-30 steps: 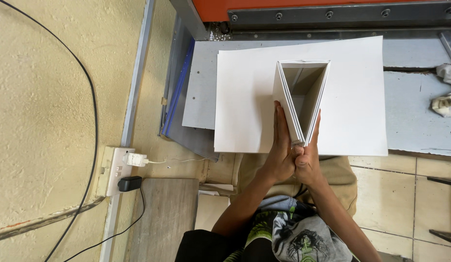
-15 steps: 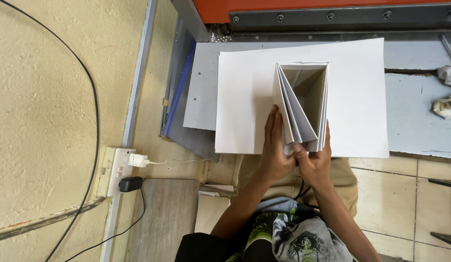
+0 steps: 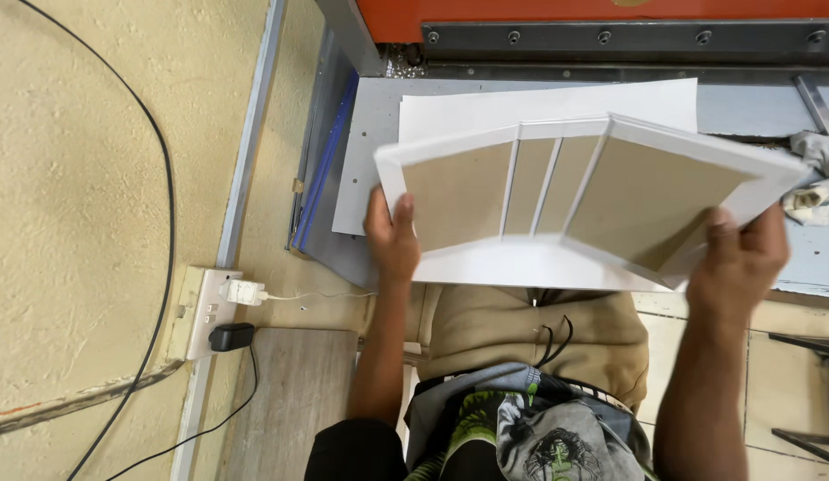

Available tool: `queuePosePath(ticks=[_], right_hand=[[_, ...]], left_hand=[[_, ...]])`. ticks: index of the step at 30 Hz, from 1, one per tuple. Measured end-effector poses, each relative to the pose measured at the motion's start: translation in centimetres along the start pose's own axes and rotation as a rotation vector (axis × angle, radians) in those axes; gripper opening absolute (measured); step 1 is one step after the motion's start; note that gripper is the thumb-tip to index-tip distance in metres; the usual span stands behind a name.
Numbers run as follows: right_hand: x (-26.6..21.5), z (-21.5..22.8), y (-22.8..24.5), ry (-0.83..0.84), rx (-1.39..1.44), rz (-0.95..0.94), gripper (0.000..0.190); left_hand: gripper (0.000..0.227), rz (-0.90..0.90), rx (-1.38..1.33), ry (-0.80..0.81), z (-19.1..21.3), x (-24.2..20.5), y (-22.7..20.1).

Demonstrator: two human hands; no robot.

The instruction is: The person wipes the surface of a white paper structure with a cloth, folding and unfolding it to clean different sections. They handle the paper carefully, ensuring the cloth reaches the edges and creases of the structure.

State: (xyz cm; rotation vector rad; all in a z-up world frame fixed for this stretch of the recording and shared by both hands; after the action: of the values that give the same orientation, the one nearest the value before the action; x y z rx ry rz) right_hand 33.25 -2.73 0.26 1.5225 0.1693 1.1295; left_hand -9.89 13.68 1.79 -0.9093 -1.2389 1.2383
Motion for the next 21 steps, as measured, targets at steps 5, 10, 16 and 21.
queuePosePath(ticks=[5, 10, 16, 21], right_hand=[[5.2, -2.1, -4.3, 0.285, -0.26, -0.549, 0.005], [3.4, -6.2, -12.5, 0.399, -0.463, -0.582, 0.027], [1.8, -5.0, -13.7, 0.244, -0.413, -0.444, 0.025], [1.7, -4.9, -14.1, 0.219, -0.428, -0.284, 0.017]], left_hand=[[0.029, 0.442, 0.067, 0.23, -2.9, 6.5, 3.8], [0.047, 0.471, 0.758, 0.147, -6.0, 7.1, 11.0], [0.04, 0.31, 0.669, 0.037, -5.6, 6.3, 12.7], [0.044, 0.264, 0.637, 0.001, -5.4, 6.4, 12.8]])
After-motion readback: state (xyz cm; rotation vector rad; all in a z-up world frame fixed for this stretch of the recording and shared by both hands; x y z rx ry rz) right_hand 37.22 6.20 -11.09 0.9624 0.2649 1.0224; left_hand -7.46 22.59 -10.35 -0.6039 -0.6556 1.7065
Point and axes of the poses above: each hand's wrist, its own x-axis towards the middle knuckle, its own z-axis out of the back of the hand, y = z × x, the point moved 9 cm from there along x, towards the middle knuckle, and after that the axes turned 9 degrees about z, right-handed, at the moved point
